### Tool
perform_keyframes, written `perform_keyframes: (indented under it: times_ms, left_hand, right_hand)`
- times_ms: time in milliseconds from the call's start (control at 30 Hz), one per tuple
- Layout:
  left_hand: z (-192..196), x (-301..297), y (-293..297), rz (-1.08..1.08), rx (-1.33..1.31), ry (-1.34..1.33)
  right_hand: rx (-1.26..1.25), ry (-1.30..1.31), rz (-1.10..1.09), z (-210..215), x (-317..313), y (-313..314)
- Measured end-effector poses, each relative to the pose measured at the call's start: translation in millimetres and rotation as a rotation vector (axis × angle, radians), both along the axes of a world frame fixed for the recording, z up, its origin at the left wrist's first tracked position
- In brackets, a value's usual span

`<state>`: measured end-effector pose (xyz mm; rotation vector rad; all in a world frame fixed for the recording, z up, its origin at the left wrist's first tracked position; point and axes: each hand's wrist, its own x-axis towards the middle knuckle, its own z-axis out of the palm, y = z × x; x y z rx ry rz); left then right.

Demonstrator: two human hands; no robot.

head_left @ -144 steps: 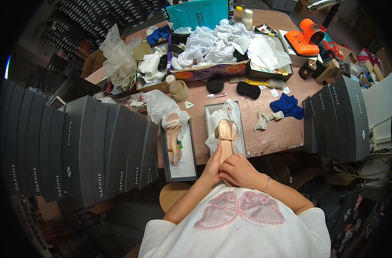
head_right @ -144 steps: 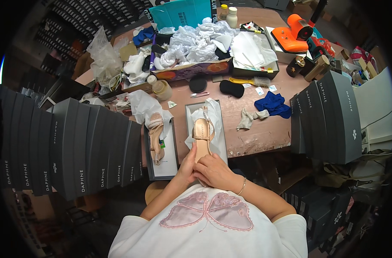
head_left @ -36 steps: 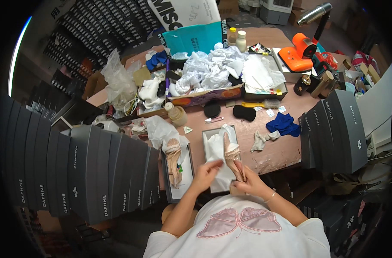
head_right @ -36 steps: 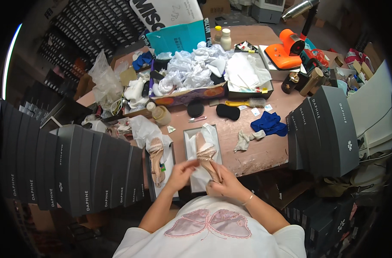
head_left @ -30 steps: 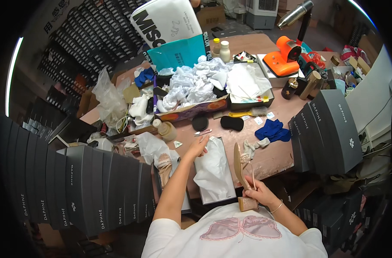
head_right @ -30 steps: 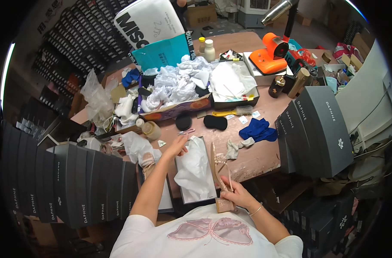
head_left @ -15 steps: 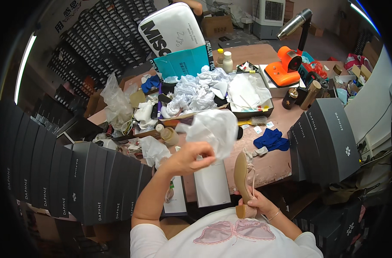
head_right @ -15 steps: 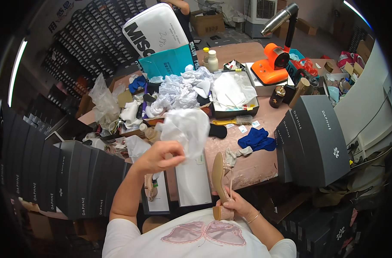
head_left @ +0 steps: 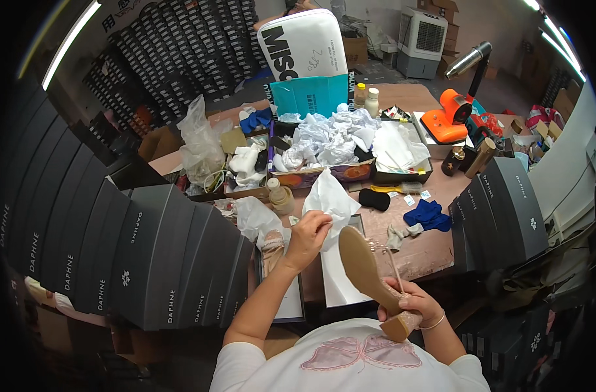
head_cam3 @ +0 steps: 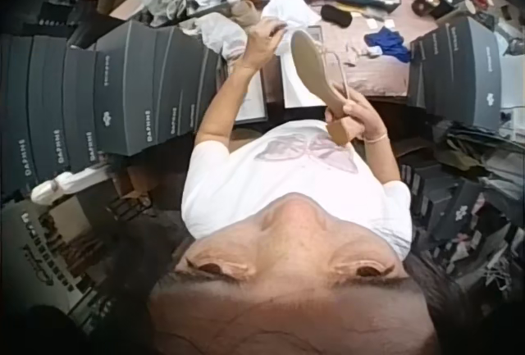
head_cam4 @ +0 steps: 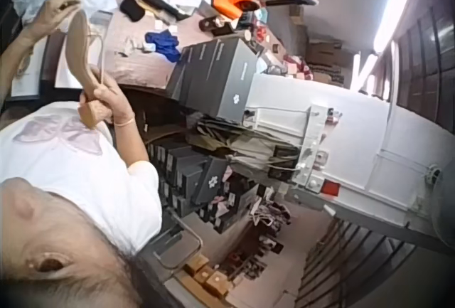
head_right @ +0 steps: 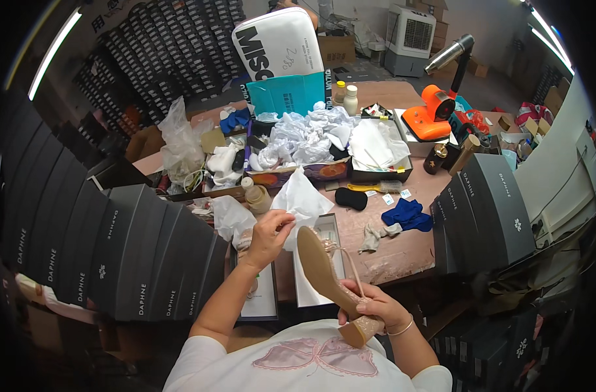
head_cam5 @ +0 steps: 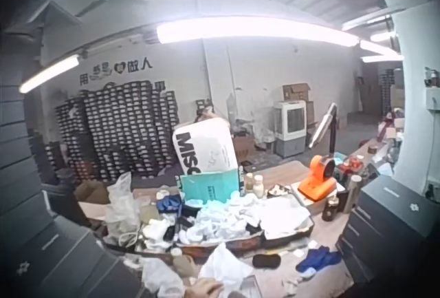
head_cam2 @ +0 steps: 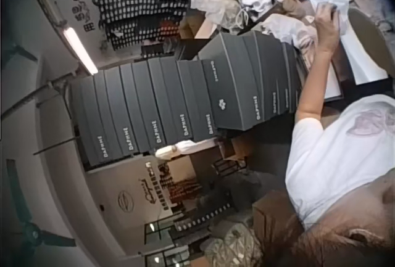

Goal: The person is inspecting and packaging pairs of high-heeled sandals into boxes at a shoe manufacturing facility.

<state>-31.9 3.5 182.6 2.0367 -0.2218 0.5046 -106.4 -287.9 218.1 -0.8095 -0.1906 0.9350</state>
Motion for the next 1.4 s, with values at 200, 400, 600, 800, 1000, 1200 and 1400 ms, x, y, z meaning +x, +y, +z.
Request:
perform_keyframes:
  times_ms: [200, 400, 600, 800, 1000, 1200, 1400]
  left_hand:
    - [18.3, -28.5, 0.8, -0.119, 0.093, 0.026]
    - [-20.4, -11.2, 3.0, -0.042, 0.519, 0.068]
    - [19.6, -26.5, -60.2, -0.423, 0.270, 0.078]
    - [8.6, -6.8, -36.3, -0.191, 0.585, 0.108]
    - [0.1, -21.9, -53.9, -0.329, 0.392, 0.110]
    - [20.0, -52.4, -101.3, -0.480, 0.314, -0.102]
    - [2.6, -50.3, -161.3, -0.551, 0.260, -0.193]
  right_hand:
    - [-0.295, -0.106, 0.025, -34.4, 33.6, 31.0]
    - [-0.228, 0.057, -0.099, -38.7, 35.9, -18.0]
    - [-0.028, 0.316, -0.041, -59.9, 50.6, 1.4]
    - [0.177, 0.499, -0.064, -116.3, 64.9, -4.1]
    - [0.380, 0.609, -0.032, -109.3, 51.6, -8.3]
    - [0.161, 0.687, -0.267, -110.0, 51.9, -9.6]
    - [-0.122, -0.113, -0.522, -128.6, 80.3, 20.7]
